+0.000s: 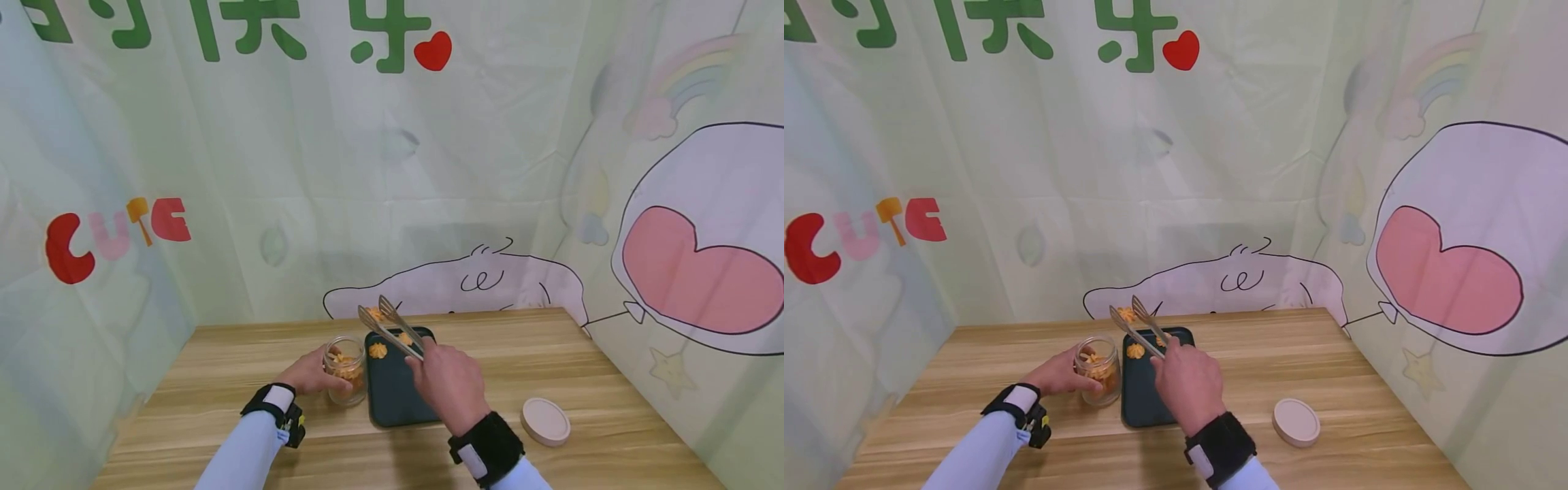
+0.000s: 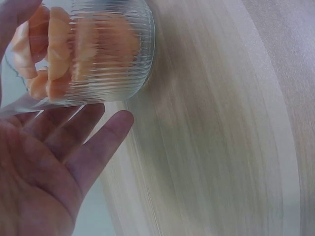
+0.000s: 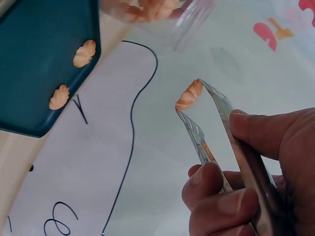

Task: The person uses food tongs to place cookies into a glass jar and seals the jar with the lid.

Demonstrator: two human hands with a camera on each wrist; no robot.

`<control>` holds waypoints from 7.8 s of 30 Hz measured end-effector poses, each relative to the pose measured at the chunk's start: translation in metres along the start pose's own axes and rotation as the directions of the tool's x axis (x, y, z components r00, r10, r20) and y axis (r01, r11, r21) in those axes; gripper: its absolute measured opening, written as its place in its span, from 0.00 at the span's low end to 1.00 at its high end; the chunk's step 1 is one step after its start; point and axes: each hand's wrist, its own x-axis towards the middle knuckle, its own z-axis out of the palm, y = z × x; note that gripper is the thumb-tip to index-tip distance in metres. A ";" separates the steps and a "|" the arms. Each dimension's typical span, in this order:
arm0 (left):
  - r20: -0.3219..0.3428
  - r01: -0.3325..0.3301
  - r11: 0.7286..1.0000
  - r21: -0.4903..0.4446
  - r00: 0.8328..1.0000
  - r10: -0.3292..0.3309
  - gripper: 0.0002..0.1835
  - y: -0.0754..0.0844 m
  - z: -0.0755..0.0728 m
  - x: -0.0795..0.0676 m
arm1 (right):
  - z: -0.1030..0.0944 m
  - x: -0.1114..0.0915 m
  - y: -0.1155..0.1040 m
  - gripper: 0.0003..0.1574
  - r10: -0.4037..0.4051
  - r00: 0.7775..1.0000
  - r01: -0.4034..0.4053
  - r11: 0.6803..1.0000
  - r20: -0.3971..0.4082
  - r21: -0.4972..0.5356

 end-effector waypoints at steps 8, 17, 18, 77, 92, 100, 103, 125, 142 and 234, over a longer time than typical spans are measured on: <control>0.003 -0.008 1.000 0.001 1.000 0.008 0.40 -0.002 0.000 0.001 | -0.007 -0.002 -0.010 0.24 -0.033 0.999 0.033 0.999 0.013 0.005; 0.014 -0.009 1.000 0.002 1.000 0.009 0.40 -0.005 0.000 0.005 | -0.009 -0.004 -0.020 0.28 -0.045 0.997 0.043 0.999 0.070 0.028; 0.013 -0.010 1.000 0.003 1.000 0.010 0.39 -0.005 0.000 0.005 | -0.009 -0.004 -0.020 0.28 -0.045 0.996 0.044 0.999 0.073 0.027; 0.011 -0.014 1.000 -0.025 1.000 0.014 0.43 -0.005 0.000 0.004 | 0.033 0.010 0.011 0.22 0.063 0.985 -0.064 0.998 0.162 -0.002; 0.015 -0.004 0.999 -0.032 1.000 0.005 0.48 -0.001 0.000 0.002 | 0.060 0.021 0.015 0.23 0.077 0.968 -0.075 0.997 0.238 -0.014; 0.023 -0.010 1.000 -0.030 1.000 0.011 0.48 -0.001 0.000 0.003 | 0.070 0.023 0.013 0.24 0.078 0.965 -0.074 0.997 0.251 -0.029; 0.030 -0.019 0.999 -0.034 0.999 0.020 0.47 -0.002 -0.001 0.004 | 0.073 0.024 0.011 0.24 0.097 0.953 -0.088 0.995 0.288 -0.043; 0.024 -0.023 0.999 -0.033 0.999 0.024 0.47 -0.003 0.000 0.004 | 0.094 0.013 0.008 0.22 0.047 0.980 -0.032 0.996 0.193 -0.082; 0.027 -0.031 0.996 -0.078 0.999 0.034 0.46 -0.005 -0.001 0.002 | 0.086 0.003 0.017 0.22 0.078 0.978 -0.065 0.995 0.194 -0.074; -0.005 -0.007 1.000 0.002 1.000 0.007 0.44 0.004 -0.003 -0.001 | -0.005 -0.007 -0.017 0.28 -0.050 0.998 0.049 0.998 0.032 0.027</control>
